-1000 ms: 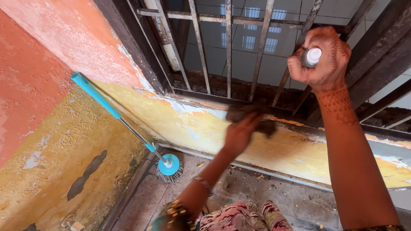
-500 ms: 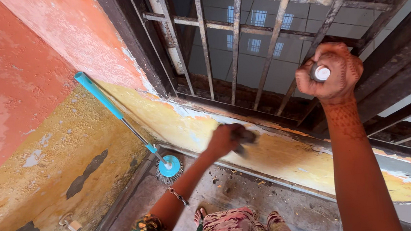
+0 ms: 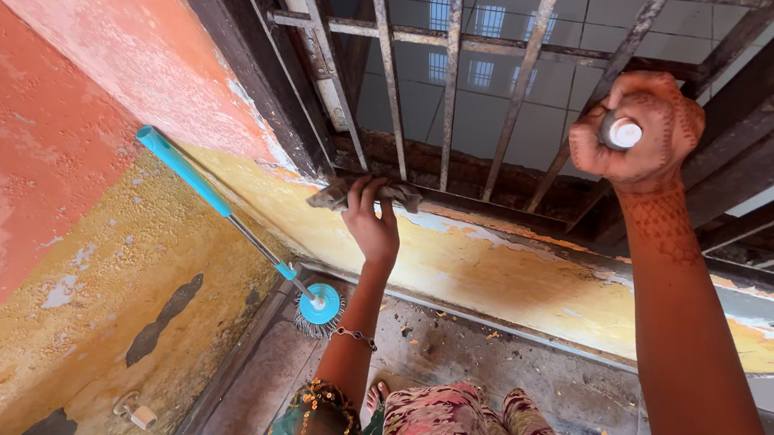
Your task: The person cleans a metal window grille by spraying a liquid from a small bottle and wiping the bars with a cloth. The person systematically moves along the grille, treating vertical and horizontal bars.
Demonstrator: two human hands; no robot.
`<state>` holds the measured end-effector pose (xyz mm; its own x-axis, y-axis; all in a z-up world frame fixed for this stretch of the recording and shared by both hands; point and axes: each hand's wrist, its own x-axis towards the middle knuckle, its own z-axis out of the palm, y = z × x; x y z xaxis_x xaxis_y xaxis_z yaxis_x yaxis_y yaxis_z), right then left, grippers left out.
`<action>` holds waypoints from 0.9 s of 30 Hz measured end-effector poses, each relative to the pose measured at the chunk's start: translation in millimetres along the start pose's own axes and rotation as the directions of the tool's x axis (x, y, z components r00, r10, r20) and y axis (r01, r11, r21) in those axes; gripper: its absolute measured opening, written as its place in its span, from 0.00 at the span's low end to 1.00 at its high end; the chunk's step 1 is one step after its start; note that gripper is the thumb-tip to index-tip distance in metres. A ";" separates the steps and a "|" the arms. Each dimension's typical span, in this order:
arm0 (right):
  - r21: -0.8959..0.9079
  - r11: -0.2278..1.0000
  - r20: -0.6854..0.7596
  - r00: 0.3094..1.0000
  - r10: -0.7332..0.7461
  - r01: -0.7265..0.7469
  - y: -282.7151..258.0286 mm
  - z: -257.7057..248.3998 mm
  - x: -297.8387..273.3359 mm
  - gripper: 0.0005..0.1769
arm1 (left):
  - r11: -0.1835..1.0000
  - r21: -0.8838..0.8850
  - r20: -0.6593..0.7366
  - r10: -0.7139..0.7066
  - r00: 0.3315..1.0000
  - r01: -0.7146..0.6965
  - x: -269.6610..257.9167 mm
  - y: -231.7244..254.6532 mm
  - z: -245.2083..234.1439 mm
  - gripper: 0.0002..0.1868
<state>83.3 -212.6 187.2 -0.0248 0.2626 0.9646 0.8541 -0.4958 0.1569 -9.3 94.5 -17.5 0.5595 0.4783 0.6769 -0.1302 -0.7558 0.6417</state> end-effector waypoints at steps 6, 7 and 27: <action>0.000 1.000 -0.011 1.000 -0.012 0.012 -1.2 1.1 3.4 0.16 | 0.999 0.050 -0.148 0.015 0.989 -0.007 -19.1 16.0 32.6 0.19; 0.005 1.000 -0.011 1.000 -0.015 0.015 -0.8 0.3 4.8 0.17 | 0.999 0.004 -0.202 0.044 0.978 -0.045 -25.2 18.6 38.4 0.20; 0.064 0.998 -0.024 1.000 0.020 -0.019 -8.0 3.4 11.4 0.16 | 0.857 -0.047 0.779 0.353 0.518 -0.513 -98.1 157.1 91.1 0.60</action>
<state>77.9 -202.8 196.3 -0.0197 0.2329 0.9723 0.8861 -0.4464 0.1249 -10.1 -111.9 -16.0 0.8817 -0.3670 0.2964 -0.4370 -0.8721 0.2202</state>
